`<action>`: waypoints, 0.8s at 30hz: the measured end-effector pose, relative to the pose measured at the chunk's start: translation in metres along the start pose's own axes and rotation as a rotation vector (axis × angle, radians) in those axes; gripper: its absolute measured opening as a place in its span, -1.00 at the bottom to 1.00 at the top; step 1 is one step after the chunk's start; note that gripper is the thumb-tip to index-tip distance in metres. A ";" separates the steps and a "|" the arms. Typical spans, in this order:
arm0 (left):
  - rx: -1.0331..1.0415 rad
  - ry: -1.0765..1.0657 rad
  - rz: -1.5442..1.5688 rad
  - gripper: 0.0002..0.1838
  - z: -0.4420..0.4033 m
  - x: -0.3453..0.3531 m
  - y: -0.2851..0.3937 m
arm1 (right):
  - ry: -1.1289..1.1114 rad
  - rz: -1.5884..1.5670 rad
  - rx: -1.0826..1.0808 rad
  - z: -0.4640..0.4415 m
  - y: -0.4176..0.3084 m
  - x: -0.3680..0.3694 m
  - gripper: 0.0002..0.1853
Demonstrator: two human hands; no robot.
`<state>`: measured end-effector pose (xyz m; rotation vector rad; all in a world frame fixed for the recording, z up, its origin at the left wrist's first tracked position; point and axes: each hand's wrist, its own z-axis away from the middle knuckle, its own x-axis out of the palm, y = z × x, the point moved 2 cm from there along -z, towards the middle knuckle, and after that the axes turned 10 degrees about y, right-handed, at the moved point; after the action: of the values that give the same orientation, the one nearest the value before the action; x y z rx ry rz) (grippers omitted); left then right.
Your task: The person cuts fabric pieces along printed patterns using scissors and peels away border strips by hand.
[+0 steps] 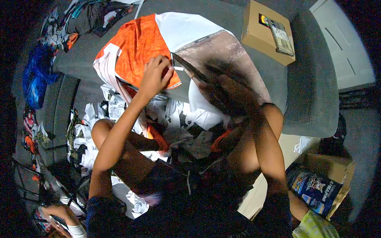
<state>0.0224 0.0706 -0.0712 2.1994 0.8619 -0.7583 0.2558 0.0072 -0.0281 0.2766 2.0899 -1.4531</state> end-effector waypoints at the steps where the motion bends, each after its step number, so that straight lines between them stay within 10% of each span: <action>1: -0.003 0.001 0.001 -0.88 0.000 0.000 0.000 | -0.023 -0.022 0.032 0.001 0.001 -0.002 -0.82; 24: -0.086 -0.095 -0.004 -0.88 -0.001 -0.015 -0.018 | -0.088 -0.240 0.265 -0.007 0.001 0.009 -0.67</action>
<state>0.0000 0.0764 -0.0666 2.0692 0.8363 -0.8062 0.2463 0.0130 -0.0323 0.0612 1.9097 -1.8538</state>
